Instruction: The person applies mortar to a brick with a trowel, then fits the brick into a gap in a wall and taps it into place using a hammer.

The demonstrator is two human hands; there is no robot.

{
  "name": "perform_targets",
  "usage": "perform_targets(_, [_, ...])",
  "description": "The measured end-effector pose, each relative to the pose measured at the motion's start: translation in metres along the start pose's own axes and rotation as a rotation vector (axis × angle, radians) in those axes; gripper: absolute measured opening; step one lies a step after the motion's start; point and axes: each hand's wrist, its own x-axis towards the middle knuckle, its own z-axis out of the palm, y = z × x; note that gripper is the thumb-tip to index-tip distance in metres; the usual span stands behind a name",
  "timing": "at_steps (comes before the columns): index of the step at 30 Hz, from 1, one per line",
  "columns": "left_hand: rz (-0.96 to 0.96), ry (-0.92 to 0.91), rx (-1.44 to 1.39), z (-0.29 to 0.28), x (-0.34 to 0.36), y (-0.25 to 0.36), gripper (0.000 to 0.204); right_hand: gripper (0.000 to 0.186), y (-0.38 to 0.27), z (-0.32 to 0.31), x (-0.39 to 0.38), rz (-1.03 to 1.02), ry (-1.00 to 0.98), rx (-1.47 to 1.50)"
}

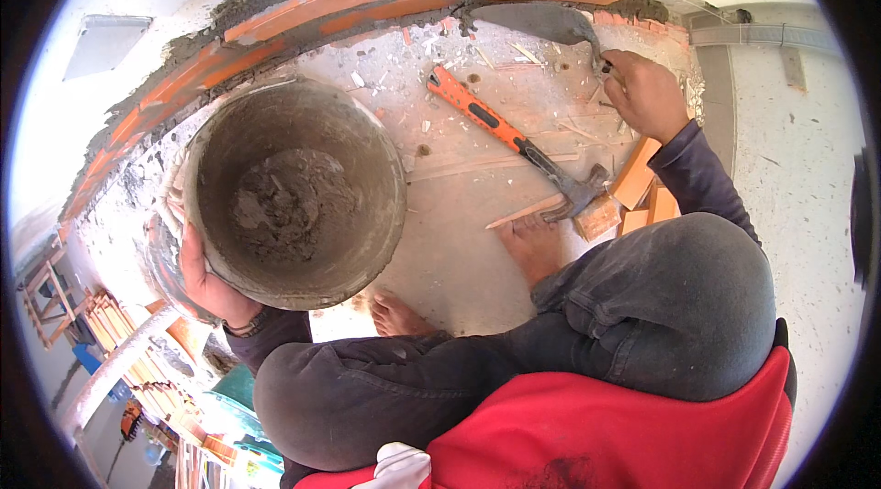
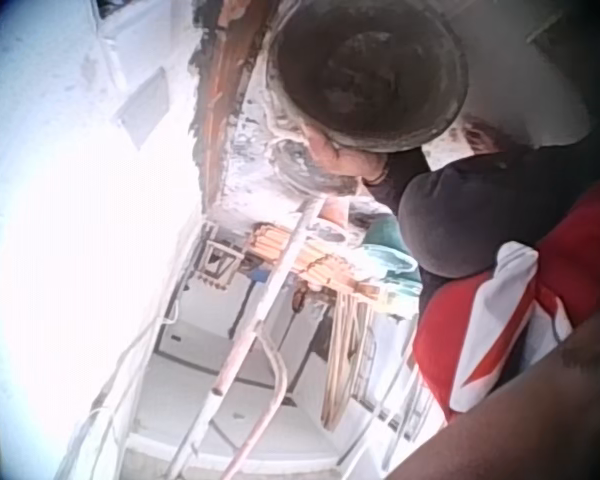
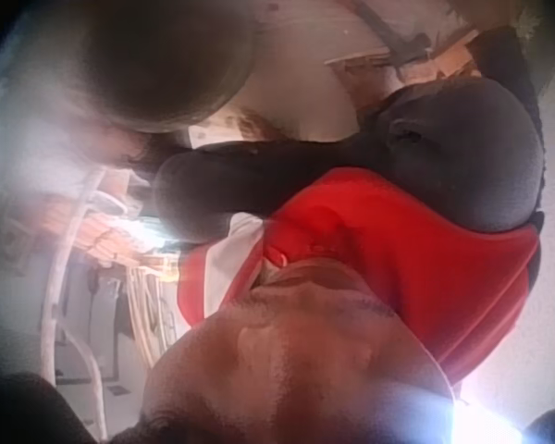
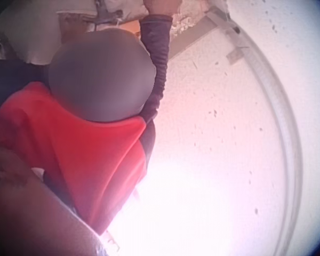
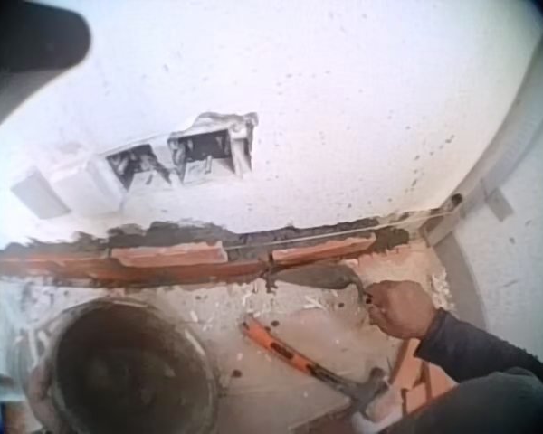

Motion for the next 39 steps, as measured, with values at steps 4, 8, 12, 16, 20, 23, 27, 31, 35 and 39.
perform_targets(4, [0.020,0.046,0.036,-0.001,0.000,0.002,0.047,0.022,-0.014,0.007,0.006,-0.017,0.018,-0.085])
perform_targets(8, [0.027,0.079,0.032,0.004,-0.001,0.002,0.045,0.031,-0.032,-0.002,0.022,0.107,-0.051,-0.160])
perform_targets(12, [0.100,0.103,0.141,-0.002,-0.001,0.001,0.044,0.031,-0.030,-0.008,0.025,0.058,0.018,-0.173])
perform_targets(16, [0.094,0.072,0.121,-0.010,0.002,-0.001,0.043,0.030,-0.021,-0.022,0.031,0.035,0.059,-0.209])
perform_targets(20, [0.072,0.051,0.033,-0.004,-0.002,0.001,0.043,0.026,-0.013,-0.027,0.030,-0.049,0.147,-0.198])
perform_targets(23, [0.097,0.075,0.078,-0.009,0.000,0.000,0.044,0.022,-0.018,-0.030,0.018,-0.002,0.122,-0.197])
perform_targets(27, [0.049,0.002,0.011,-0.005,-0.002,0.003,0.044,0.021,-0.027,-0.022,0.004,0.062,0.062,-0.245])
perform_targets(31, [0.011,-0.015,-0.057,0.003,-0.001,0.001,0.044,0.024,-0.020,-0.002,0.015,0.085,0.145,-0.257])
perform_targets(35, [0.066,0.035,0.058,-0.008,0.001,0.000,0.044,0.026,-0.024,-0.010,0.017,0.124,0.160,-0.212])
perform_targets(39, [0.019,0.033,0.003,-0.006,-0.001,0.002,0.045,0.027,-0.025,-0.018,0.016,0.108,0.132,-0.140])
